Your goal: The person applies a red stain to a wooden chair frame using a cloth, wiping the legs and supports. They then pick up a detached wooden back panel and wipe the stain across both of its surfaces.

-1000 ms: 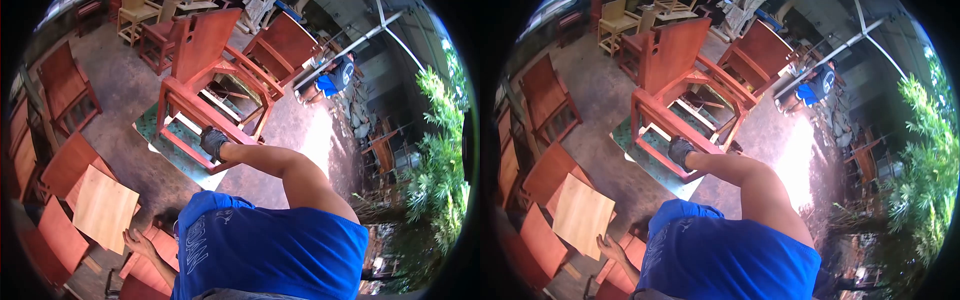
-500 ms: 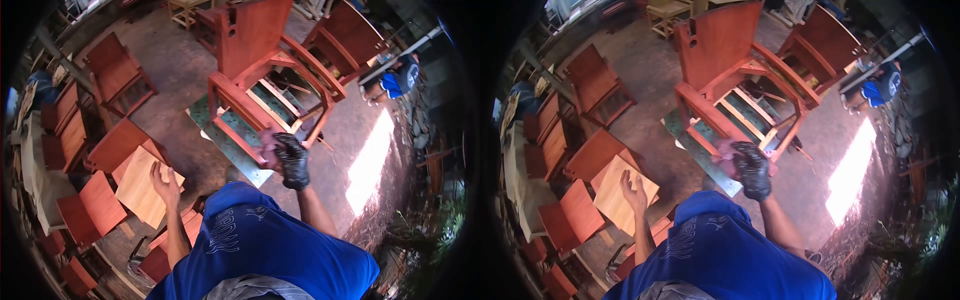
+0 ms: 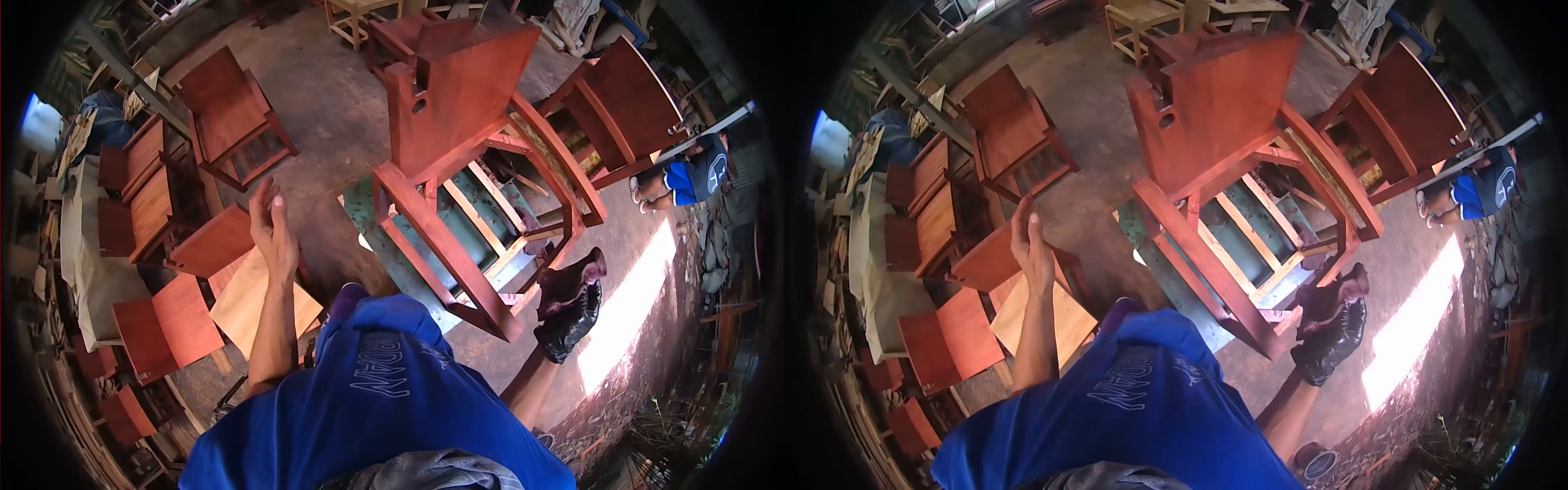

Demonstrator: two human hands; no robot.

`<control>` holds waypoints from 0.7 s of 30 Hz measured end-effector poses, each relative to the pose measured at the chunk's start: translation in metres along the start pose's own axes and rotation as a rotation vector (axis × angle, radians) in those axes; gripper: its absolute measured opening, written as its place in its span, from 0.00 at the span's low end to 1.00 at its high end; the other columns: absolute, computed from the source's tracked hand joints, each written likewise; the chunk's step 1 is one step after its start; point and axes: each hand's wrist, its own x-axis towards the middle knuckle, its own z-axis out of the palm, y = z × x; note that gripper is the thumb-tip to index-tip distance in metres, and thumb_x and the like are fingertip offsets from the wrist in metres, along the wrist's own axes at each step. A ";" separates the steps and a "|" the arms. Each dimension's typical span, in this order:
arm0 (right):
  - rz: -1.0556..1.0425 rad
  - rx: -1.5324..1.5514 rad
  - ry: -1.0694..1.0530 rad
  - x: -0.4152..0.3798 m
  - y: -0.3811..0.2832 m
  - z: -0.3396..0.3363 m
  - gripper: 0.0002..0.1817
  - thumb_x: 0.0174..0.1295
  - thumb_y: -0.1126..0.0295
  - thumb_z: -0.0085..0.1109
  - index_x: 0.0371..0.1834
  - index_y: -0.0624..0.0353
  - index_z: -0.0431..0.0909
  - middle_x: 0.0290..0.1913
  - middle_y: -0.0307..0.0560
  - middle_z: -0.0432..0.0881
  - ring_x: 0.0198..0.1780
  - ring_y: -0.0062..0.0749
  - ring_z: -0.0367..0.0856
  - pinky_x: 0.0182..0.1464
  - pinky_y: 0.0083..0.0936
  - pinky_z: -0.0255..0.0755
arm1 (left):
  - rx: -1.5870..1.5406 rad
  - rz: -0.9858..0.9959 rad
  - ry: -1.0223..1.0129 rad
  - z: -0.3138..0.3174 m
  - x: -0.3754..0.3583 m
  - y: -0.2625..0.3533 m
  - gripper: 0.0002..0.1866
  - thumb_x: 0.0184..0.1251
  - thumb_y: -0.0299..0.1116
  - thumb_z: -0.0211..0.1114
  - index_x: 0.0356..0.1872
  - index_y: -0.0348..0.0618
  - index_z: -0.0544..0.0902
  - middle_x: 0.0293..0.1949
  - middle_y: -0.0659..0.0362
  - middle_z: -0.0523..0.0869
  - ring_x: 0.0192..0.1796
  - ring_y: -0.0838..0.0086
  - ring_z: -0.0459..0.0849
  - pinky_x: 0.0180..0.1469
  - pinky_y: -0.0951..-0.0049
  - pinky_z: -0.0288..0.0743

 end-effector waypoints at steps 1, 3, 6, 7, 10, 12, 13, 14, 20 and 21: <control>0.016 -0.043 0.072 -0.002 0.004 0.014 0.19 0.73 0.74 0.59 0.64 0.69 0.76 0.54 0.50 0.85 0.52 0.40 0.87 0.54 0.34 0.83 | 0.005 -0.003 -0.003 0.006 0.016 0.000 0.24 0.81 0.36 0.59 0.70 0.34 0.72 0.69 0.49 0.76 0.70 0.64 0.75 0.71 0.63 0.69; -0.203 -0.294 0.083 -0.009 -0.002 0.056 0.16 0.69 0.76 0.62 0.58 0.68 0.81 0.53 0.52 0.85 0.53 0.43 0.86 0.56 0.37 0.81 | -0.186 -0.008 0.026 0.017 0.048 -0.005 0.24 0.82 0.36 0.57 0.70 0.31 0.72 0.69 0.48 0.75 0.69 0.64 0.77 0.71 0.62 0.70; -0.535 -0.255 -0.206 -0.028 -0.029 0.146 0.12 0.63 0.80 0.63 0.50 0.63 0.86 0.49 0.53 0.87 0.55 0.50 0.84 0.59 0.43 0.77 | -0.224 0.015 0.024 0.027 0.093 -0.022 0.24 0.83 0.39 0.56 0.70 0.31 0.73 0.69 0.49 0.77 0.69 0.62 0.78 0.73 0.60 0.71; -0.641 -0.302 -0.291 -0.036 -0.035 0.179 0.12 0.63 0.81 0.65 0.50 0.64 0.86 0.46 0.53 0.87 0.53 0.47 0.85 0.61 0.44 0.76 | -0.205 0.012 0.017 0.028 0.107 -0.032 0.24 0.83 0.38 0.56 0.70 0.31 0.73 0.68 0.49 0.77 0.68 0.61 0.79 0.71 0.60 0.74; -0.930 -0.396 -0.426 -0.036 -0.008 0.274 0.20 0.50 0.81 0.68 0.49 0.54 0.88 0.41 0.49 0.87 0.43 0.48 0.84 0.42 0.45 0.77 | -0.298 -0.019 0.015 0.030 0.150 -0.068 0.21 0.83 0.34 0.56 0.68 0.30 0.74 0.64 0.49 0.80 0.64 0.63 0.82 0.71 0.64 0.73; -0.858 -0.502 -0.449 -0.034 0.024 0.328 0.17 0.53 0.79 0.66 0.48 0.56 0.88 0.39 0.47 0.87 0.40 0.46 0.85 0.39 0.41 0.77 | -0.309 -0.044 -0.074 0.030 0.184 -0.094 0.21 0.82 0.34 0.57 0.67 0.31 0.75 0.64 0.49 0.81 0.64 0.64 0.82 0.70 0.65 0.73; -0.847 -0.572 -0.438 -0.035 0.034 0.338 0.15 0.55 0.78 0.66 0.47 0.56 0.88 0.40 0.48 0.87 0.41 0.45 0.86 0.39 0.40 0.78 | -0.289 -0.054 -0.110 0.023 0.195 -0.107 0.20 0.82 0.33 0.58 0.67 0.32 0.75 0.64 0.49 0.81 0.64 0.66 0.82 0.69 0.66 0.74; -0.849 -0.633 -0.423 -0.032 0.038 0.349 0.13 0.57 0.77 0.65 0.46 0.56 0.88 0.41 0.49 0.88 0.41 0.45 0.87 0.39 0.38 0.78 | -0.274 -0.050 -0.137 0.018 0.210 -0.117 0.19 0.82 0.32 0.58 0.66 0.32 0.76 0.63 0.50 0.81 0.63 0.67 0.82 0.69 0.67 0.74; -0.337 -0.241 -0.269 0.005 -0.089 0.375 0.08 0.68 0.75 0.57 0.40 0.57 0.87 0.39 0.46 0.89 0.39 0.38 0.88 0.42 0.32 0.80 | -0.207 -0.092 -0.268 0.002 0.270 -0.160 0.20 0.79 0.31 0.61 0.67 0.35 0.77 0.62 0.53 0.81 0.63 0.69 0.80 0.69 0.68 0.71; -0.391 -0.256 -0.195 0.014 -0.107 0.378 0.08 0.69 0.74 0.56 0.44 0.57 0.85 0.41 0.46 0.88 0.39 0.37 0.87 0.42 0.31 0.79 | -0.217 -0.090 -0.291 0.004 0.276 -0.166 0.20 0.79 0.30 0.62 0.67 0.36 0.77 0.63 0.53 0.80 0.64 0.69 0.80 0.69 0.68 0.71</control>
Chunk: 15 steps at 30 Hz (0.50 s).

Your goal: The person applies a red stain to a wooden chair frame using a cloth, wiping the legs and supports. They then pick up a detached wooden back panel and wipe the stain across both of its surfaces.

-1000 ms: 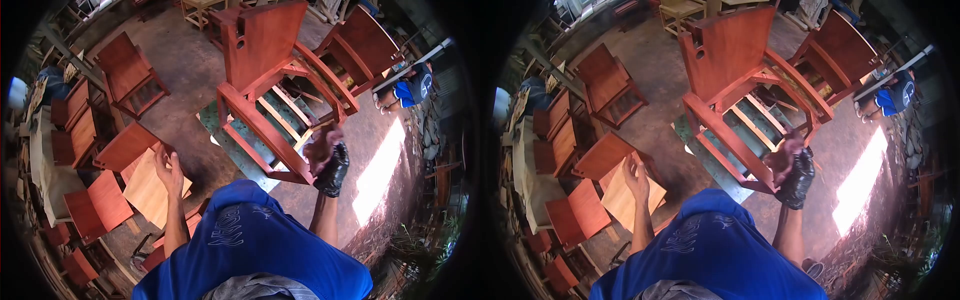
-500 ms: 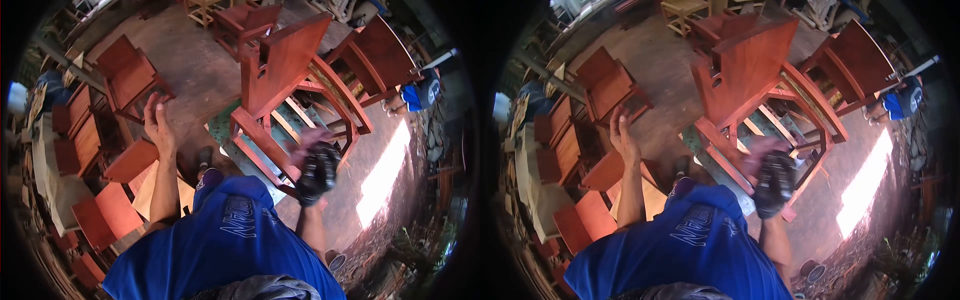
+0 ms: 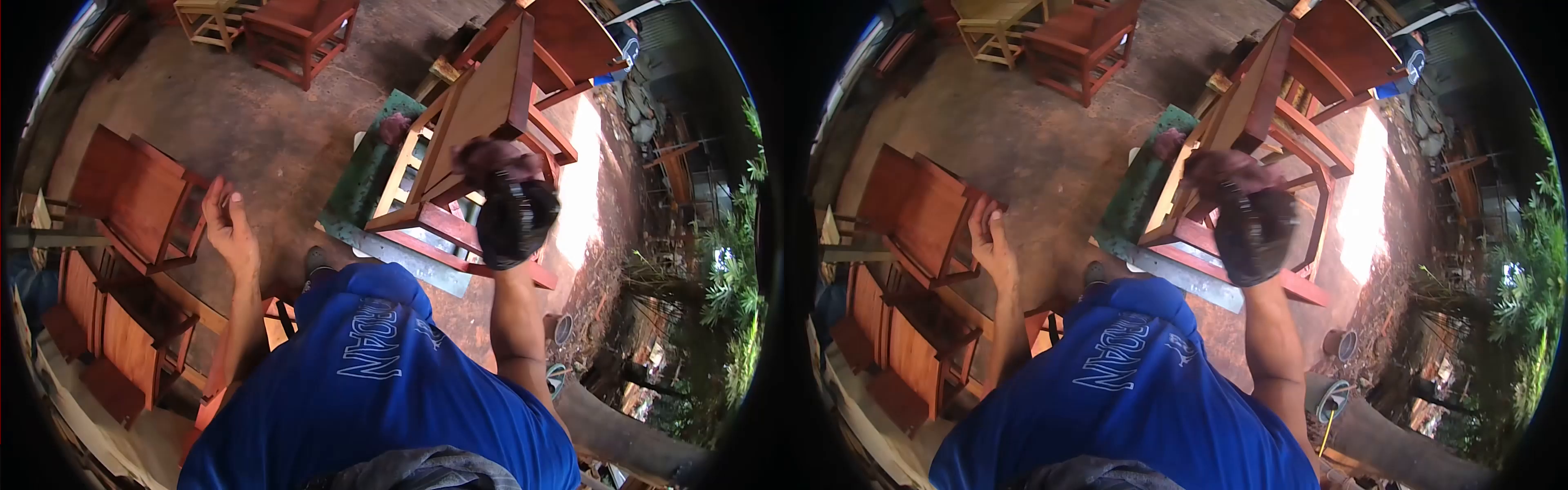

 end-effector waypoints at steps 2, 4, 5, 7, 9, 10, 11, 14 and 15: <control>-0.045 -0.022 0.279 0.024 -0.022 -0.005 0.10 0.73 0.72 0.56 0.53 0.58 0.81 0.45 0.47 0.86 0.40 0.35 0.84 0.42 0.30 0.79 | -0.014 -0.021 -0.021 0.002 0.008 -0.006 0.20 0.78 0.28 0.62 0.67 0.36 0.77 0.64 0.53 0.78 0.64 0.68 0.79 0.69 0.67 0.71; -0.022 0.058 0.596 0.043 -0.040 -0.019 0.14 0.76 0.70 0.55 0.61 0.59 0.78 0.49 0.48 0.84 0.42 0.34 0.81 0.42 0.28 0.79 | 0.020 0.070 -0.052 0.008 0.014 -0.003 0.20 0.77 0.27 0.62 0.66 0.35 0.78 0.67 0.53 0.75 0.65 0.67 0.79 0.69 0.66 0.72; -0.015 0.101 0.704 0.044 -0.046 -0.029 0.16 0.78 0.69 0.55 0.65 0.60 0.76 0.51 0.48 0.83 0.42 0.33 0.80 0.42 0.28 0.78 | 0.017 0.059 -0.062 0.007 0.016 -0.008 0.20 0.77 0.27 0.62 0.66 0.35 0.78 0.67 0.53 0.75 0.65 0.67 0.79 0.69 0.66 0.72; 0.042 0.108 0.731 0.009 -0.031 -0.074 0.20 0.77 0.70 0.52 0.69 0.62 0.73 0.49 0.52 0.85 0.36 0.35 0.83 0.33 0.22 0.78 | 0.003 0.068 -0.063 0.010 0.021 -0.017 0.19 0.77 0.27 0.61 0.66 0.34 0.78 0.67 0.52 0.75 0.65 0.66 0.79 0.69 0.66 0.72; -0.005 -0.148 0.795 -0.024 -0.018 -0.096 0.22 0.77 0.72 0.51 0.72 0.64 0.71 0.50 0.54 0.86 0.36 0.35 0.85 0.31 0.21 0.79 | -0.023 0.043 -0.073 0.018 0.026 -0.015 0.19 0.77 0.27 0.61 0.65 0.34 0.78 0.66 0.52 0.77 0.65 0.65 0.79 0.69 0.66 0.72; -0.031 -0.234 0.859 -0.050 0.001 -0.115 0.23 0.76 0.68 0.54 0.72 0.63 0.72 0.53 0.55 0.86 0.41 0.36 0.85 0.40 0.29 0.80 | -0.034 0.018 -0.069 0.023 0.028 -0.013 0.19 0.77 0.27 0.61 0.65 0.33 0.78 0.65 0.51 0.78 0.65 0.65 0.80 0.69 0.66 0.72; 0.035 -0.202 0.955 -0.084 0.015 -0.136 0.23 0.76 0.64 0.55 0.71 0.60 0.74 0.54 0.56 0.86 0.42 0.37 0.85 0.42 0.32 0.81 | -0.042 0.028 -0.108 0.028 0.032 -0.009 0.19 0.77 0.27 0.61 0.65 0.33 0.78 0.65 0.51 0.78 0.65 0.65 0.80 0.69 0.66 0.72; 0.454 0.343 1.186 -0.159 0.035 -0.173 0.16 0.75 0.47 0.53 0.41 0.44 0.66 0.33 0.39 0.72 0.27 0.29 0.67 0.32 0.34 0.68 | -0.053 0.040 -0.169 0.058 0.052 0.014 0.21 0.77 0.29 0.62 0.67 0.33 0.76 0.61 0.49 0.84 0.62 0.66 0.82 0.67 0.67 0.74; 0.689 0.827 1.183 -0.174 0.029 -0.175 0.32 0.74 0.37 0.48 0.13 0.35 0.53 0.10 0.21 0.57 0.10 0.20 0.49 0.19 0.31 0.54 | -0.061 0.095 -0.202 0.074 0.061 0.028 0.21 0.78 0.29 0.61 0.67 0.32 0.76 0.62 0.48 0.83 0.61 0.65 0.82 0.66 0.66 0.75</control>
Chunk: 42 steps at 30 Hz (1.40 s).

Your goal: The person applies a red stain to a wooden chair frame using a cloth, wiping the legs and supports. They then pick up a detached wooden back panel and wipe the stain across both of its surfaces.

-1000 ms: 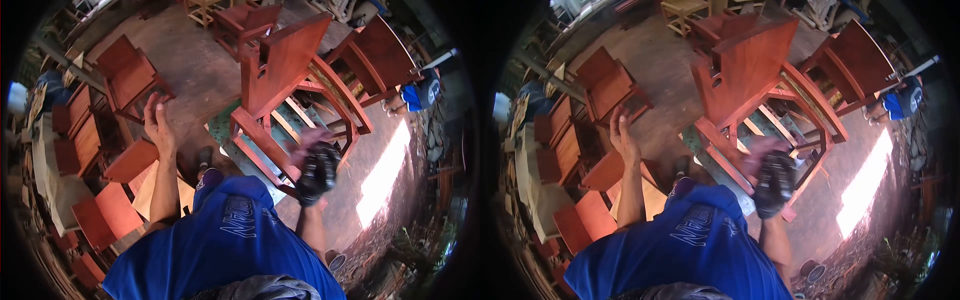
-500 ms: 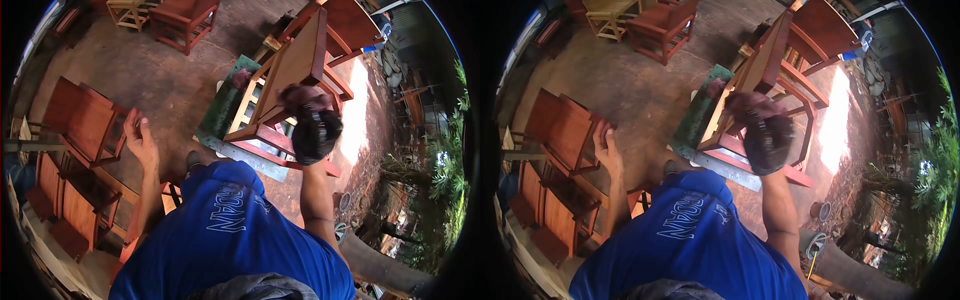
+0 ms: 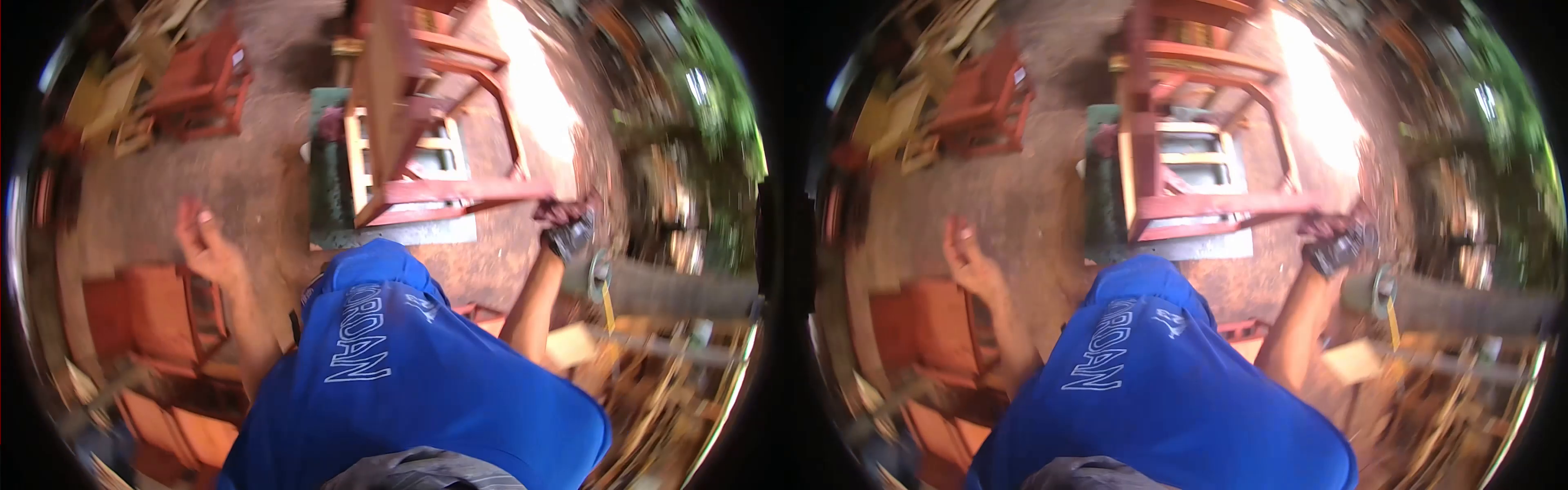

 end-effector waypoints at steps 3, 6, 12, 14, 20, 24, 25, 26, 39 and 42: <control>-0.126 0.034 0.019 0.031 0.046 -0.121 0.26 0.72 0.45 0.55 0.16 0.38 0.65 0.14 0.23 0.65 0.13 0.23 0.59 0.23 0.33 0.59 | -0.079 0.205 -0.170 0.055 0.040 0.045 0.22 0.80 0.32 0.59 0.68 0.29 0.75 0.64 0.45 0.83 0.62 0.63 0.83 0.66 0.65 0.76; -0.058 0.549 -0.001 0.032 0.106 -0.162 0.06 0.69 0.53 0.61 0.39 0.37 0.79 0.22 0.23 0.69 0.20 0.22 0.67 0.24 0.26 0.63 | -0.126 0.304 -0.337 0.126 0.061 0.113 0.23 0.81 0.34 0.57 0.69 0.30 0.75 0.63 0.45 0.82 0.64 0.61 0.82 0.67 0.65 0.75; -0.244 0.493 0.255 0.066 0.173 -0.144 0.06 0.74 0.67 0.61 0.48 0.53 0.81 0.22 0.35 0.70 0.16 0.22 0.68 0.15 0.21 0.64 | 0.120 0.679 -0.760 0.270 0.081 0.184 0.25 0.82 0.43 0.56 0.71 0.36 0.76 0.70 0.52 0.78 0.72 0.64 0.75 0.75 0.66 0.61; -0.341 0.219 0.474 0.085 0.158 -0.125 0.07 0.72 0.70 0.63 0.50 0.54 0.82 0.26 0.35 0.77 0.20 0.22 0.74 0.18 0.22 0.67 | 0.218 0.806 -0.913 0.308 0.076 0.187 0.26 0.81 0.42 0.58 0.70 0.35 0.76 0.70 0.50 0.77 0.71 0.66 0.74 0.74 0.67 0.63; -0.211 0.370 0.454 0.123 0.235 -0.165 0.03 0.72 0.69 0.61 0.42 0.54 0.83 0.23 0.39 0.80 0.15 0.26 0.73 0.14 0.27 0.63 | 0.536 0.971 -1.299 0.338 0.056 0.157 0.32 0.83 0.54 0.49 0.76 0.45 0.70 0.80 0.53 0.64 0.82 0.59 0.56 0.82 0.57 0.42; -0.306 1.088 -0.067 0.108 0.219 -0.162 0.08 0.71 0.77 0.56 0.47 0.60 0.84 0.39 0.39 0.87 0.37 0.25 0.84 0.37 0.22 0.77 | 0.599 0.785 -1.235 0.335 0.050 0.162 0.33 0.82 0.56 0.47 0.77 0.46 0.69 0.82 0.55 0.59 0.84 0.58 0.52 0.83 0.55 0.41; -0.575 0.513 0.273 0.112 0.211 -0.153 0.06 0.70 0.77 0.60 0.46 0.61 0.84 0.41 0.41 0.86 0.38 0.28 0.84 0.41 0.25 0.77 | 0.625 0.804 -1.255 0.332 0.046 0.167 0.33 0.82 0.57 0.47 0.78 0.47 0.69 0.82 0.55 0.59 0.84 0.58 0.51 0.83 0.55 0.41; -0.626 -0.082 0.761 0.110 0.189 -0.134 0.05 0.68 0.77 0.64 0.45 0.61 0.83 0.43 0.43 0.86 0.39 0.30 0.84 0.44 0.27 0.77 | 0.629 0.828 -1.262 0.335 0.043 0.169 0.34 0.82 0.58 0.46 0.78 0.47 0.69 0.82 0.55 0.59 0.84 0.58 0.51 0.83 0.55 0.40; -0.576 -0.037 0.708 0.141 0.207 -0.180 0.04 0.70 0.75 0.59 0.43 0.63 0.79 0.38 0.43 0.83 0.40 0.29 0.81 0.44 0.30 0.78 | 0.662 0.876 -1.242 0.336 0.044 0.165 0.33 0.82 0.57 0.45 0.77 0.47 0.71 0.82 0.56 0.60 0.84 0.58 0.51 0.83 0.53 0.38; -0.632 0.130 0.570 0.144 0.221 -0.193 0.06 0.73 0.71 0.53 0.43 0.61 0.78 0.34 0.41 0.82 0.34 0.26 0.80 0.36 0.28 0.77 | 0.660 0.884 -1.245 0.334 0.047 0.164 0.32 0.82 0.57 0.46 0.76 0.49 0.71 0.82 0.56 0.61 0.84 0.59 0.52 0.83 0.54 0.39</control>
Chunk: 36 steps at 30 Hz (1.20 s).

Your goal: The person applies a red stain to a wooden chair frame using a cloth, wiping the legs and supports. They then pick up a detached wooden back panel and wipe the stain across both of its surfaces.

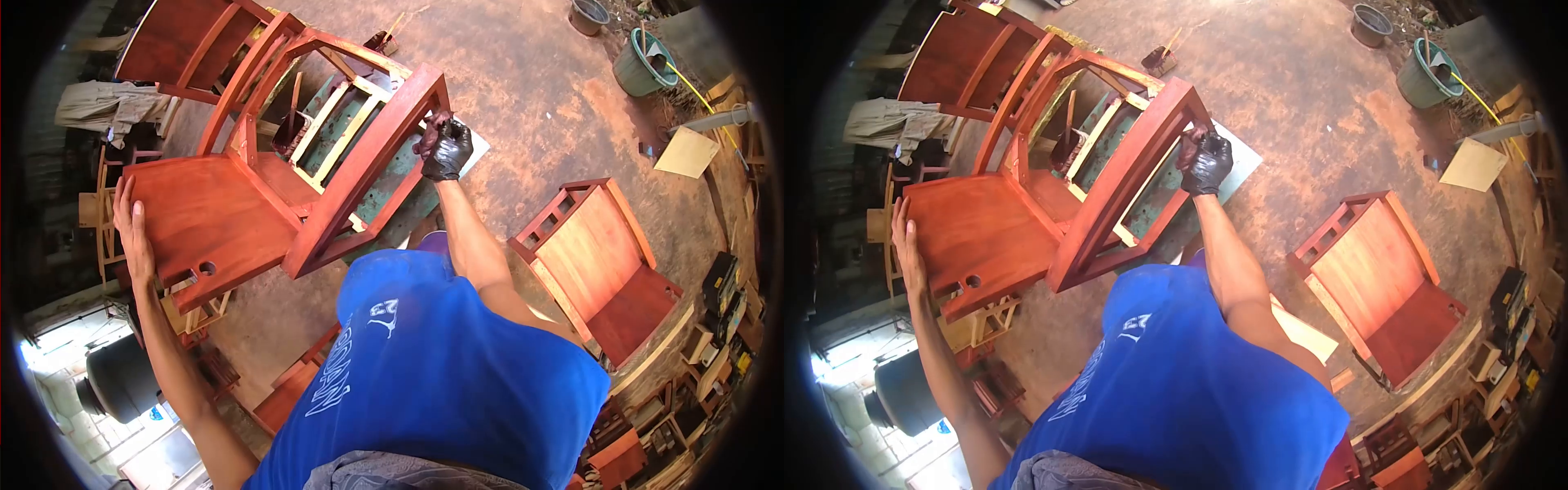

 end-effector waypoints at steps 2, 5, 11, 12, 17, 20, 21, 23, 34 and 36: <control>0.051 -0.063 -0.038 -0.008 -0.010 0.003 0.07 0.75 0.68 0.52 0.41 0.56 0.77 0.30 0.38 0.80 0.28 0.22 0.78 0.27 0.25 0.74 | 0.025 0.011 -0.019 -0.003 0.000 0.001 0.32 0.82 0.57 0.46 0.76 0.50 0.72 0.81 0.56 0.62 0.84 0.60 0.53 0.83 0.55 0.41; 0.296 0.172 -0.017 -0.049 -0.022 0.033 0.06 0.78 0.59 0.57 0.43 0.44 0.77 0.26 0.30 0.77 0.22 0.13 0.74 0.18 0.16 0.66 | 0.000 0.052 -0.050 -0.002 0.002 0.010 0.32 0.82 0.56 0.45 0.76 0.46 0.72 0.81 0.54 0.62 0.84 0.59 0.54 0.83 0.54 0.40; 0.129 -0.447 -0.352 -0.178 -0.018 -0.001 0.07 0.76 0.71 0.55 0.52 0.55 0.78 0.28 0.40 0.80 0.23 0.23 0.78 0.23 0.24 0.72 | 0.007 0.098 -0.070 0.000 0.006 -0.002 0.33 0.83 0.57 0.44 0.75 0.46 0.73 0.81 0.52 0.62 0.83 0.58 0.56 0.82 0.54 0.43; 0.083 -0.501 -0.413 -0.170 -0.024 -0.010 0.07 0.74 0.72 0.55 0.51 0.57 0.79 0.30 0.42 0.81 0.28 0.25 0.80 0.29 0.25 0.74 | 0.014 0.104 -0.078 -0.002 0.005 -0.001 0.33 0.83 0.57 0.44 0.75 0.46 0.73 0.81 0.51 0.62 0.83 0.58 0.57 0.82 0.54 0.44; 0.137 -0.671 -0.439 -0.131 -0.014 -0.079 0.08 0.70 0.74 0.59 0.46 0.63 0.85 0.38 0.48 0.87 0.43 0.33 0.87 0.48 0.31 0.81 | 0.022 0.134 -0.056 0.001 0.005 -0.004 0.35 0.82 0.60 0.40 0.73 0.45 0.75 0.80 0.51 0.63 0.82 0.58 0.58 0.82 0.55 0.44; 0.047 -0.698 -0.229 -0.117 -0.009 -0.111 0.08 0.68 0.72 0.62 0.46 0.61 0.87 0.43 0.51 0.89 0.46 0.38 0.89 0.49 0.33 0.82 | -0.010 0.178 -0.027 0.002 0.005 -0.006 0.37 0.82 0.62 0.37 0.73 0.43 0.75 0.80 0.51 0.63 0.81 0.58 0.58 0.82 0.55 0.45; -0.027 -0.847 -0.133 -0.115 0.003 -0.119 0.08 0.68 0.70 0.62 0.45 0.60 0.86 0.42 0.53 0.88 0.44 0.43 0.89 0.48 0.36 0.82 | -0.064 0.167 -0.050 0.001 0.005 -0.006 0.38 0.82 0.62 0.39 0.74 0.42 0.74 0.81 0.51 0.60 0.82 0.58 0.56 0.82 0.52 0.43; -0.145 -1.092 -0.035 -0.108 0.020 -0.122 0.09 0.66 0.66 0.63 0.43 0.57 0.87 0.44 0.56 0.88 0.48 0.49 0.88 0.52 0.41 0.80 | -0.155 0.170 -0.090 0.001 0.008 -0.010 0.40 0.81 0.64 0.41 0.75 0.38 0.72 0.82 0.51 0.58 0.84 0.58 0.52 0.83 0.50 0.38; -0.099 -1.494 -0.522 0.003 0.135 -0.104 0.14 0.67 0.65 0.50 0.43 0.60 0.83 0.47 0.58 0.86 0.54 0.51 0.83 0.56 0.46 0.77 | -0.312 0.091 -0.211 -0.003 0.019 -0.032 0.39 0.84 0.58 0.34 0.76 0.32 0.68 0.82 0.50 0.59 0.84 0.61 0.53 0.85 0.56 0.39; -0.464 -1.763 -0.487 0.011 0.173 -0.138 0.12 0.65 0.67 0.54 0.44 0.59 0.84 0.42 0.56 0.85 0.51 0.53 0.83 0.53 0.49 0.77 | -0.294 0.044 -0.259 -0.006 0.022 -0.030 0.39 0.84 0.58 0.33 0.76 0.31 0.66 0.82 0.49 0.58 0.85 0.61 0.52 0.85 0.56 0.38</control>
